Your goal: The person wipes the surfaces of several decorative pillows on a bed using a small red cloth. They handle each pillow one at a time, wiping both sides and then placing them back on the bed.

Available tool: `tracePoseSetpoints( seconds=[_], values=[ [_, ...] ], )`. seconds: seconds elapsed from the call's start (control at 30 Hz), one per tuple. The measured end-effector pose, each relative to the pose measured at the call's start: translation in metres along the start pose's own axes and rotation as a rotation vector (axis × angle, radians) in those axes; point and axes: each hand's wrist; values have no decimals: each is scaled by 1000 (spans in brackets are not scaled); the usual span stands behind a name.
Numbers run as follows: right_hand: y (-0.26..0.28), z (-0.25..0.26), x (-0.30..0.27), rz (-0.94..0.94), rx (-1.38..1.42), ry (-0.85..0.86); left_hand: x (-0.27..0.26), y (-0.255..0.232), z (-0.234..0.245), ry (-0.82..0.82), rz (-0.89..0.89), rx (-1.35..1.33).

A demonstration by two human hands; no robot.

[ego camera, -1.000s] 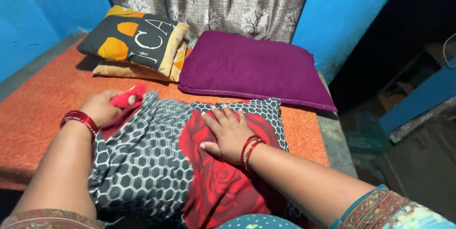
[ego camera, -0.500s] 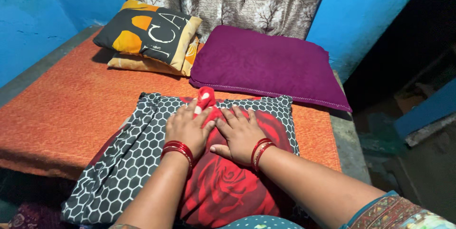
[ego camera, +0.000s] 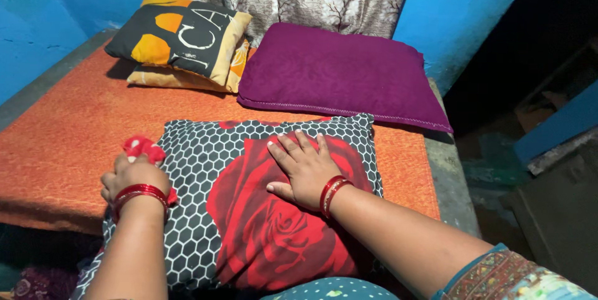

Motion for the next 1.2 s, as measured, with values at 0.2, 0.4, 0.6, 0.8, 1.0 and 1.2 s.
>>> tracePoseSetpoints(
  seconds=[0.2,0.4,0.6,0.8,1.0,1.2],
  values=[
    [-1,-1,2,-10,-7,-3,-54,-60,-4,-103,-627,47],
    [-2,0,3,-33,4,15,-83,-76,-9,82,-599,167],
    [-22,-15,12,-309,121,-162,-8,-8,13,212,9,151],
    [-55,-32,20,-126,44,-325,10,5,10,284,101,-60],
    [-63,-33,35,-393,391,-356,9,2,18,85,-106,-351],
    [-89,4,60,-475,601,-774,29,-34,71,-290,-490,-809]
  ],
)
Point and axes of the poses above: each hand's wrist, its own x-axis towards the middle knuckle, its own z-axis out of the back of the hand, y = z × x, and after that the axes turned 4 degrees about -x, right-handed
